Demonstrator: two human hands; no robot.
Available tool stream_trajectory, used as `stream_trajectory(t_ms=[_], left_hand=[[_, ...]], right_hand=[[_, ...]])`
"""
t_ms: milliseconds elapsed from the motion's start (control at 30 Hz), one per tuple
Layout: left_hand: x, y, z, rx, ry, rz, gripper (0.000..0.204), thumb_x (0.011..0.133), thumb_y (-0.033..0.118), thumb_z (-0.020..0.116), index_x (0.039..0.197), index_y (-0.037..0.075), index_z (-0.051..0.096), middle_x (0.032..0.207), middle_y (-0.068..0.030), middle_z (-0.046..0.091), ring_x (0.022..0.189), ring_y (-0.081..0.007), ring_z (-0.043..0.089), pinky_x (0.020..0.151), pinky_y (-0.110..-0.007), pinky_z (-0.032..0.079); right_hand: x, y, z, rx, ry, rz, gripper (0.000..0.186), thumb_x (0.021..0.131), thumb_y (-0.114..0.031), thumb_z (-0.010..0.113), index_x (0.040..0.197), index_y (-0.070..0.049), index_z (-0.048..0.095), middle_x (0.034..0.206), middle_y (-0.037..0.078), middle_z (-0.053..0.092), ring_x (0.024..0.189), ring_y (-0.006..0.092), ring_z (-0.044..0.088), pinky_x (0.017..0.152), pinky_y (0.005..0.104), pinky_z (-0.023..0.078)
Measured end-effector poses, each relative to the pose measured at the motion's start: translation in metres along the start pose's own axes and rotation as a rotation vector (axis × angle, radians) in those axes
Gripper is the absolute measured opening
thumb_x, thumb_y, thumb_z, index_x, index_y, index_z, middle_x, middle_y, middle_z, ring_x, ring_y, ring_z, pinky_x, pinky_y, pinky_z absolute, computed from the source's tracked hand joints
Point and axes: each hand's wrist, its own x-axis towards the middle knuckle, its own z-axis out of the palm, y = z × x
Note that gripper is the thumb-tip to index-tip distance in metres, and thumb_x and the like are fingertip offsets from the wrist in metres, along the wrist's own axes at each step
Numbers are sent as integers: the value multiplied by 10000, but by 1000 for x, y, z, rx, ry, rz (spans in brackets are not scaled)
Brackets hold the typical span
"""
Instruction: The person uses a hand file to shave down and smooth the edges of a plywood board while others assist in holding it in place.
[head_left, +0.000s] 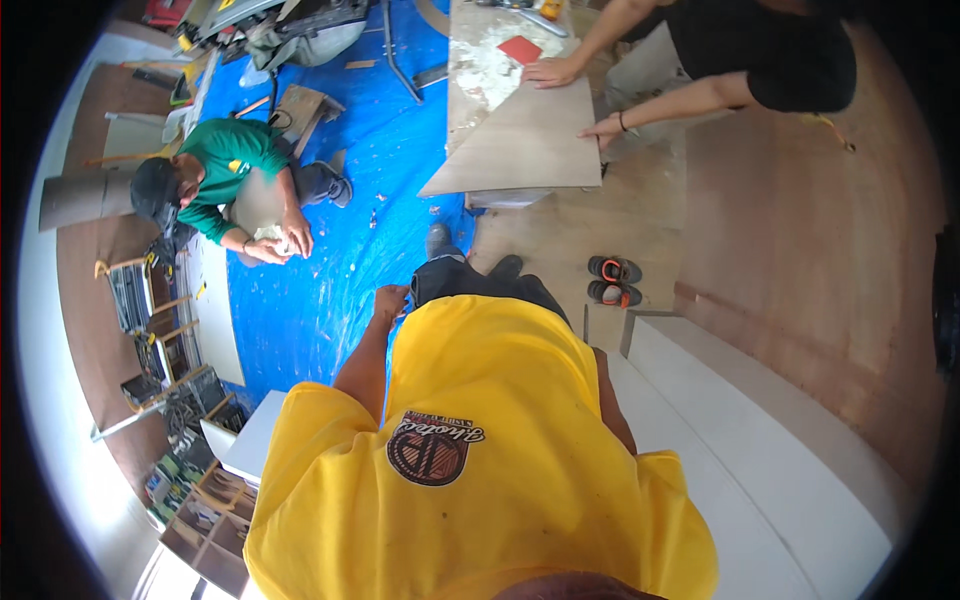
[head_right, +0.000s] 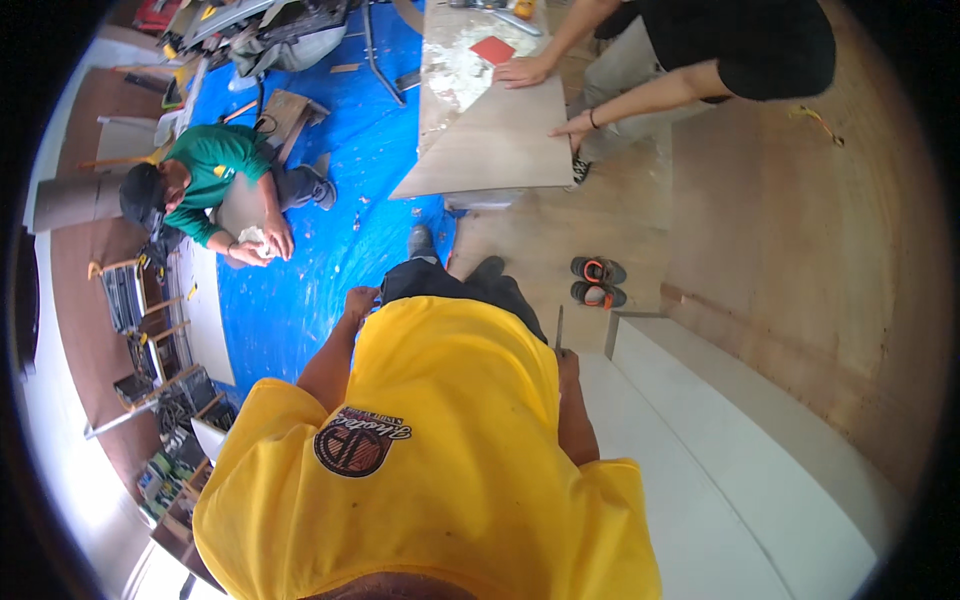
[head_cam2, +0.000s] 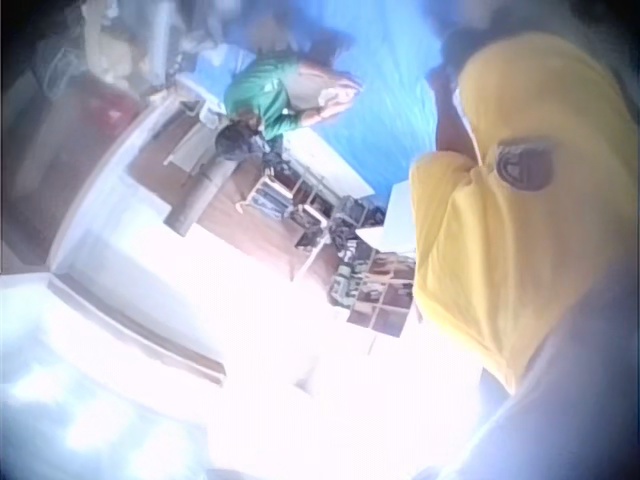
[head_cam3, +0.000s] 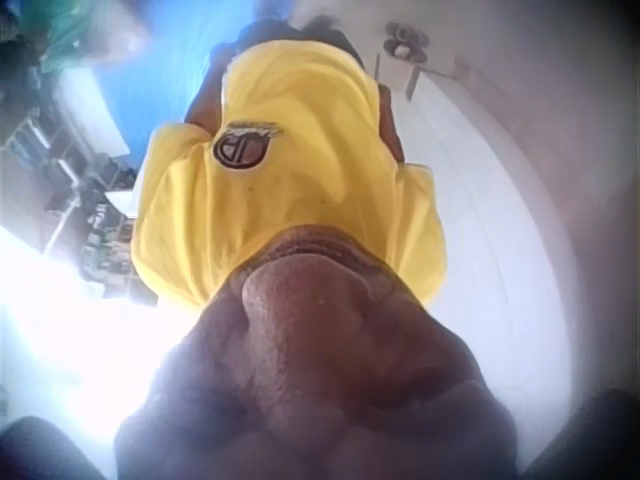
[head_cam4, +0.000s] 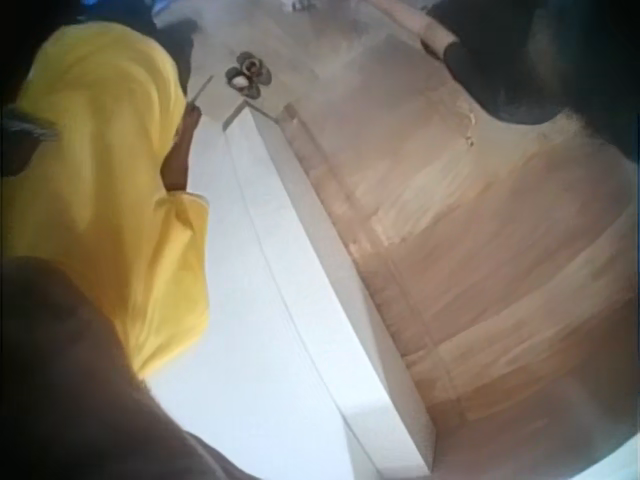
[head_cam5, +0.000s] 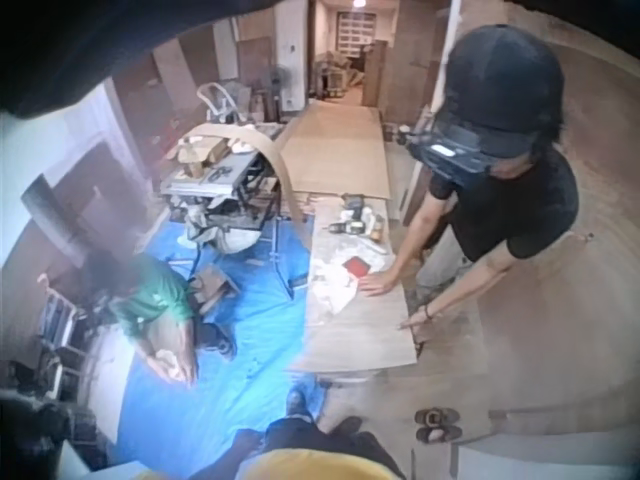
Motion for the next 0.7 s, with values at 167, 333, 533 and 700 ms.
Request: stream_trajectory(t_ms=[167,333,533,700], left_hand=[[-4,7,15,65,-70,132,231,883,258,672,910,32,709,757,-85,664,657,-187,623,524,-315,467],[-9,40,0,404,42,393,276,880,260,665,1001,24,741,883,-131,740,800,-228,710,709,-359,550],[-12,151,26,662,-46,646,297,884,279,674,1040,33,728,1015,-178,737,976,-324,711,855,-410,543],[47,197,46,636,-39,666,361,870,256,700,1127,2,684,1053,-206,722,994,-333,700,874,-412,533]], right_hand=[[-4,6,-2,-46,131,80,341,866,-260,655,937,70,694,832,250,697,804,358,699,751,430,537],[0,-58,-4,94,82,222,143,872,-145,637,833,-7,640,662,80,613,522,171,591,491,335,499],[2,-94,5,297,206,278,173,930,-180,577,976,-13,597,716,75,608,532,154,578,478,317,496],[3,-150,21,1136,288,299,119,938,-160,581,950,-44,558,703,47,528,532,158,528,491,316,480]])
